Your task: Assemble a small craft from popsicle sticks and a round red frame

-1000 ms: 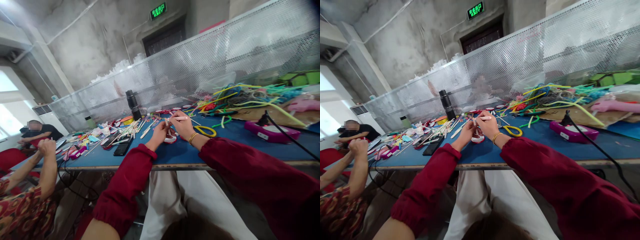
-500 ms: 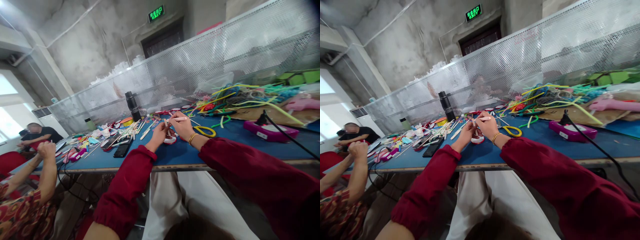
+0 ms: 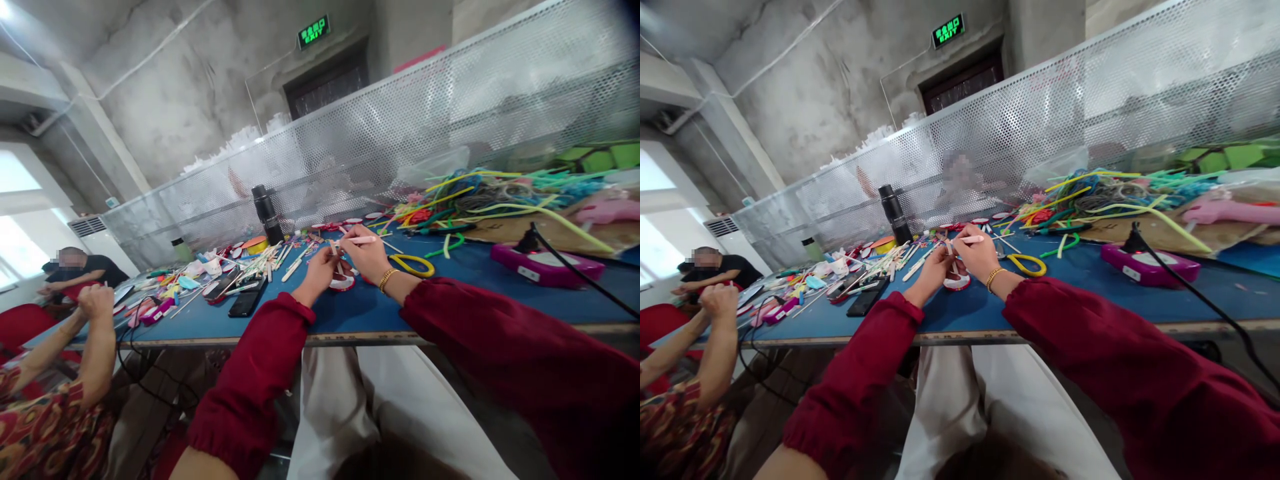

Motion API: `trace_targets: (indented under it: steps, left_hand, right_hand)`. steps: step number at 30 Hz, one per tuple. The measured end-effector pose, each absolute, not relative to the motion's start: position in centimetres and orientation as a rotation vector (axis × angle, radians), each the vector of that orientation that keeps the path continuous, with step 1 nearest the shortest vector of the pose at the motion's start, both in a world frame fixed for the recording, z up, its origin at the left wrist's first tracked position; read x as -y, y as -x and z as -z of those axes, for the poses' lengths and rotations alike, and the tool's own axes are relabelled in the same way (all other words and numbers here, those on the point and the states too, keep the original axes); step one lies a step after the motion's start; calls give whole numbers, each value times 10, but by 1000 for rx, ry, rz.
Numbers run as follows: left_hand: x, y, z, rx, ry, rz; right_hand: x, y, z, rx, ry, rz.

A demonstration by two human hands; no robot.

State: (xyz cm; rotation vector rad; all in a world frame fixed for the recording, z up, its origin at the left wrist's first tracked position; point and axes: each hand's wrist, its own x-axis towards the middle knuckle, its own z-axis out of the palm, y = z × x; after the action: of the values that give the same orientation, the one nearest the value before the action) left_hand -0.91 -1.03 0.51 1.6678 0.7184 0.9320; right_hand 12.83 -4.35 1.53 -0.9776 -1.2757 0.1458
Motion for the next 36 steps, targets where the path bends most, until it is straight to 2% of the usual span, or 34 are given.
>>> trace_targets:
  steps: [36]
  left_hand:
    - [12,8,-5,-713,-1666,-953]
  right_hand:
    - [47,-127,-17,1276,1012,-196]
